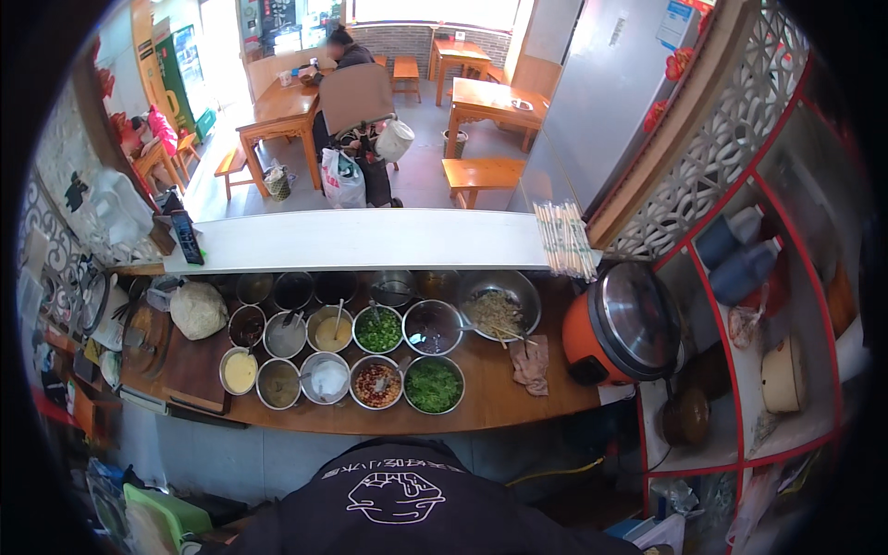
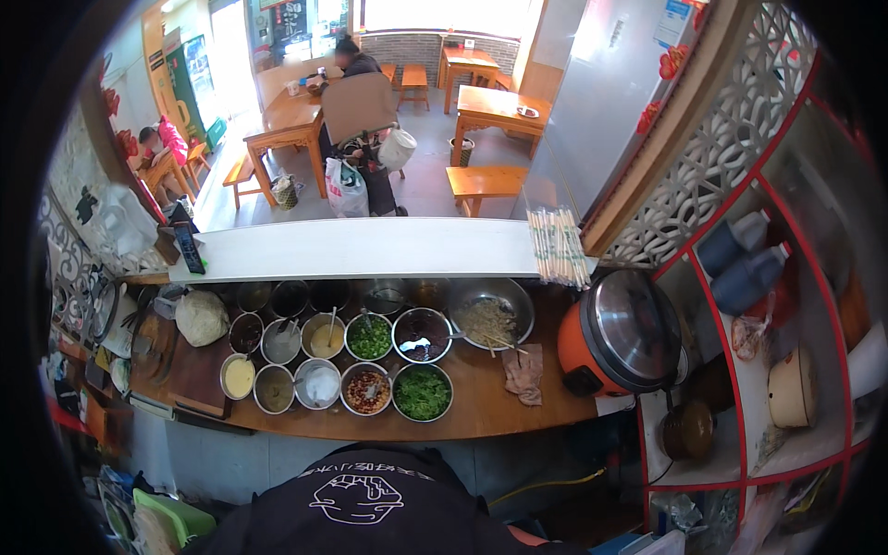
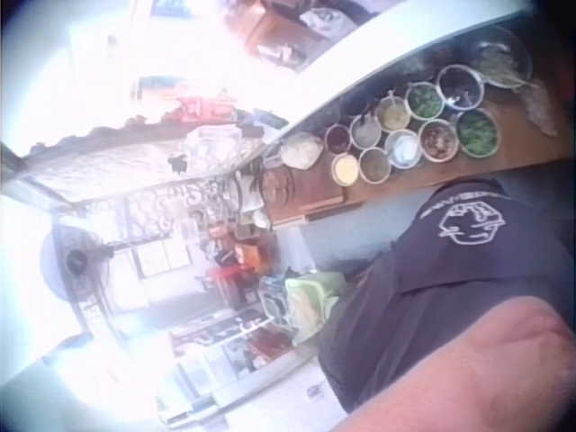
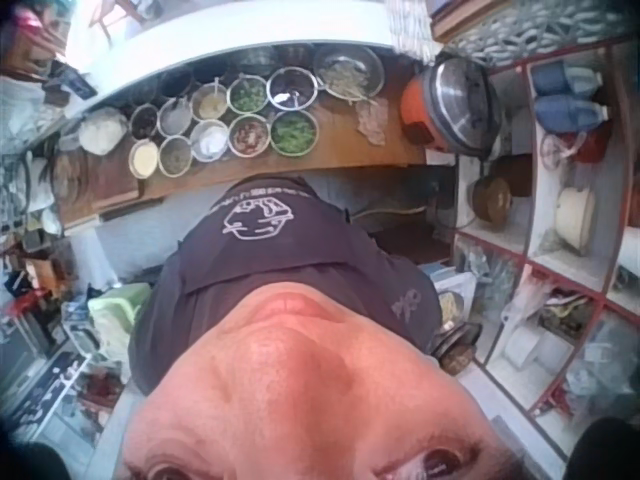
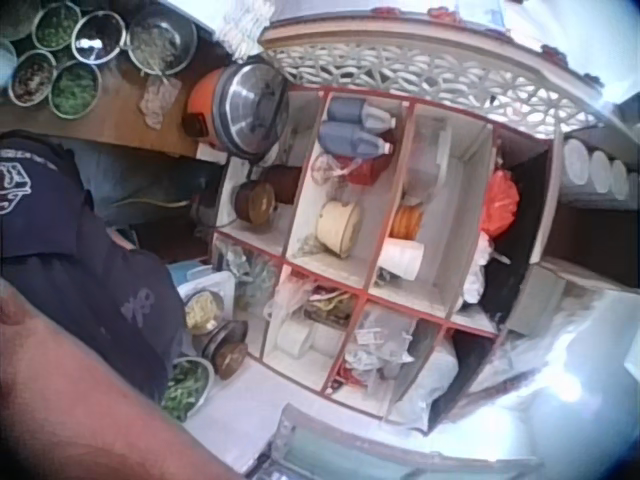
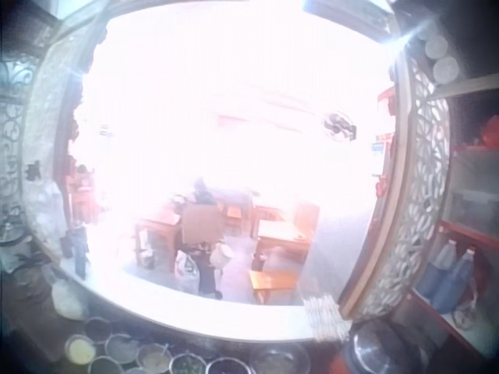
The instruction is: The person washes green leafy vegetables in a sink, then uses shears to cut a piece of meat on a wooden cutting board. The person also handles a bundle of noodles and adds ingredients from small bowls into a container.
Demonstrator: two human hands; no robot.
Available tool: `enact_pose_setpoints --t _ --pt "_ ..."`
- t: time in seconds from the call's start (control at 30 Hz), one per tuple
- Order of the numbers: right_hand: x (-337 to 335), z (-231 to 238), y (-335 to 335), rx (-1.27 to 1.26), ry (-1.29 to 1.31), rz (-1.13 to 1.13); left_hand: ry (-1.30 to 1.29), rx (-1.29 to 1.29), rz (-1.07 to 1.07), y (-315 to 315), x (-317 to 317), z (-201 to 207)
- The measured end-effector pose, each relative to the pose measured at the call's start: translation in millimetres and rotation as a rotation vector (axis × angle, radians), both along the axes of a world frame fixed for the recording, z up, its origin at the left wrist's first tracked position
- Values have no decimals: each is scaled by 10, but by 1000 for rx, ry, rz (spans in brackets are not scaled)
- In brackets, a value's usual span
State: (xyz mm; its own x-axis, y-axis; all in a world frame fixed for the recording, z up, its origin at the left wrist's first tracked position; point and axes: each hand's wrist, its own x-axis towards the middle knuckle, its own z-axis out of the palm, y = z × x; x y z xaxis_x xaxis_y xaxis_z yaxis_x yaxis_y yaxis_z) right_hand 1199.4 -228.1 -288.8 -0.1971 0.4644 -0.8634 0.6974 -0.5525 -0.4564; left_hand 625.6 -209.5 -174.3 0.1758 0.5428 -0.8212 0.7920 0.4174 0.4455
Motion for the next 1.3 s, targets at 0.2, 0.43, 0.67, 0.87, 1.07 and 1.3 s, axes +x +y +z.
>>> enact_pose_setpoints --t 0.2,0.43,0.67,0.87,1.07,1.3 --pt "-303 302 341 27 -36 -58 -15 -85 -48 -109 -466 3" --pt "-720 473 549 50 -48 -12 -42 -146 -88 -451 -1050 39" --pt "-1041 576 605 43 -66 48 -87 -131 -54 -838 -1235 -100" --pt "-1214 640 686 46 -78 89 -97 -166 -64 -1076 -1350 -201" --pt "-1184 653 779 30 -67 182 -58 -162 -301 -1223 -1533 -200" --pt "-855 585 968 -31 68 561 242 282 271 -1064 -1237 -28"
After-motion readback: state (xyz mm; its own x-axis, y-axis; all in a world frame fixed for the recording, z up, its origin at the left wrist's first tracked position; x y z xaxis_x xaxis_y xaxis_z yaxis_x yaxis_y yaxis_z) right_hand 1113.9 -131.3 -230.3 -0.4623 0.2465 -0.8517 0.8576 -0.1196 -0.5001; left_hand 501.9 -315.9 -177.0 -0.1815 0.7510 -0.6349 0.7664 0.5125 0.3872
